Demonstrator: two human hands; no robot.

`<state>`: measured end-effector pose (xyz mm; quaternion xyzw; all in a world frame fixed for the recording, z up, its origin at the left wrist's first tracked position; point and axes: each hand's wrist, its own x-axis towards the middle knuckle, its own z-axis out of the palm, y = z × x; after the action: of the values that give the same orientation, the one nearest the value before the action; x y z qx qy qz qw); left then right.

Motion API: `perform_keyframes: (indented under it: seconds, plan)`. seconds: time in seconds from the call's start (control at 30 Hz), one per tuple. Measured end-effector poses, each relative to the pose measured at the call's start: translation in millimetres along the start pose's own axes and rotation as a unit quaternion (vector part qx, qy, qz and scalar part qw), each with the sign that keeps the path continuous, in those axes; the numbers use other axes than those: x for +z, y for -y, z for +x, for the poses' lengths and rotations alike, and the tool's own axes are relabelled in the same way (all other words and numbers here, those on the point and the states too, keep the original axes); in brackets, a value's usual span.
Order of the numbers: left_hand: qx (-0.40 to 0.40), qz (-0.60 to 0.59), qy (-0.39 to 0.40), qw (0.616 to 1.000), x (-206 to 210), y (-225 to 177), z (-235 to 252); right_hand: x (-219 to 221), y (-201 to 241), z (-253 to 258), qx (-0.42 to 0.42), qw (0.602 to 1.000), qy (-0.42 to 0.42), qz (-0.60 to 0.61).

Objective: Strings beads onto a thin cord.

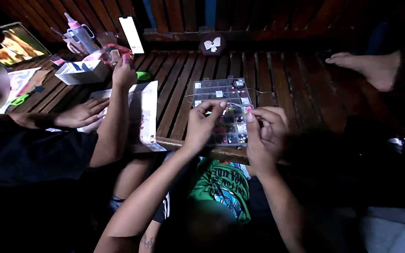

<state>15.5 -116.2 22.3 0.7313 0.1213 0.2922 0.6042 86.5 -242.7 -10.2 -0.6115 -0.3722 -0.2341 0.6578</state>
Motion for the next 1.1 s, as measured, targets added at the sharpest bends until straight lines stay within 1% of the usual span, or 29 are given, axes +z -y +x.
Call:
perform_keyframes:
  seconds: [0.17,0.27,0.4,0.47,0.57,0.73,0.87,0.97,1.1]
  plan:
    - [0.033,0.025,0.002,0.999,3,2,0,4,1,6,0.069,0.995,0.048,-0.054]
    - [0.040,0.025,-0.004,0.999,5,1,0,5,0,8,0.083,0.994,0.044,-0.050]
    - [0.042,0.037,-0.014,0.998,6,2,0,5,3,7,0.065,0.995,0.020,-0.066]
    - [0.047,0.035,-0.017,0.998,6,3,-1,5,4,7,0.062,0.994,0.038,-0.080]
    - [0.049,0.031,-0.014,0.998,7,3,-1,8,1,5,0.061,0.995,0.049,-0.068]
    - [0.045,0.028,-0.019,0.998,6,5,0,9,-1,6,0.055,0.994,0.009,-0.095]
    - [0.044,0.031,-0.018,0.998,5,6,-1,12,-3,3,0.040,0.994,0.030,-0.093]
    - [0.038,0.032,-0.018,0.999,5,6,-1,15,-6,1,0.031,0.993,0.023,-0.108]
    - [0.032,0.033,-0.012,0.999,5,6,-2,14,-5,1,0.067,0.991,0.031,-0.109]
